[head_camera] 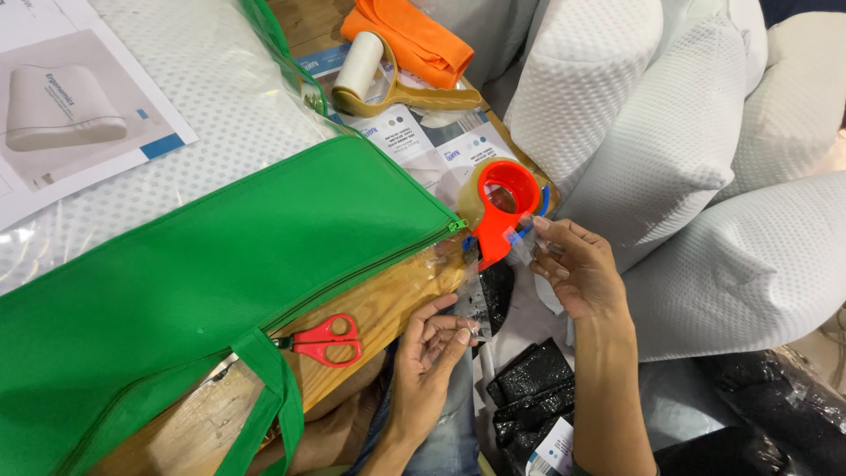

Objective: The person seals a transparent plastic bag containing a pillow using clear tape and scissors.

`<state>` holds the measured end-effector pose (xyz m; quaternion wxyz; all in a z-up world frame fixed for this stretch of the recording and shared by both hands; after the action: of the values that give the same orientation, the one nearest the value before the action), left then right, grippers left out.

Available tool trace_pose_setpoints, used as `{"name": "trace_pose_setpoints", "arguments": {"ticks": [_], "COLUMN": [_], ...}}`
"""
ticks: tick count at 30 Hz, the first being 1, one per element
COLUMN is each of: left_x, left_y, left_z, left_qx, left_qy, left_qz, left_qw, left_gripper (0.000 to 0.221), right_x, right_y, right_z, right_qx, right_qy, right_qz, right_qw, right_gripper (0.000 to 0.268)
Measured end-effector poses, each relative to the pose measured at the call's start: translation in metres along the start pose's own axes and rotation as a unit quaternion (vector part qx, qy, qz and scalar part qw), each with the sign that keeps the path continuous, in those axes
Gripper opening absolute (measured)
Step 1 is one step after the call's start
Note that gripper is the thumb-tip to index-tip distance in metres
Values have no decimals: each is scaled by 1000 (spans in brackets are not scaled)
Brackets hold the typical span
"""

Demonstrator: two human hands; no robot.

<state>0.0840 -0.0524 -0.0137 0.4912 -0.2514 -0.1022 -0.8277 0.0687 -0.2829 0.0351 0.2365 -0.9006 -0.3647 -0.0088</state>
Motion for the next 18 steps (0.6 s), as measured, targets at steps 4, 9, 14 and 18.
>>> {"name": "trace_pose_setpoints", "arguments": {"ticks": [4,9,14,18], "left_x": [-1,0,1,-1], "left_y": [-1,0,-1,-1], "left_z": [3,3,4,1], "left_qx": [-13,-5,0,-13], "left_qy": [5,9,13,20], "left_qz": [5,-1,-4,1], "left_qw": [1000,1000,1000,1000], "left_gripper": [42,42,41,42], "right_x": [9,5,5,4], "right_y": [-8,-2,-1,-2], "right_z": [-1,2,5,5], "right_qx": [17,5,16,21], "right_qy": [11,5,-3,-25], "right_qz": [-32,-7,16,55], "right_qw": [999,1000,1000,998], "right_gripper": [34,35,29,45]}}
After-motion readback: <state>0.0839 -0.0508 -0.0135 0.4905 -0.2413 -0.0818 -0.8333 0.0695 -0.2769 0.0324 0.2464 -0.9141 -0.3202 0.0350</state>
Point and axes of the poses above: each hand's wrist, its own y-axis towards the middle knuckle, its own x-axis out of the palm, z = x × y, the point moved 10 cm from there along y, towards the middle knuckle, and after that the axes turned 4 degrees about x, right-handed, at the moved point
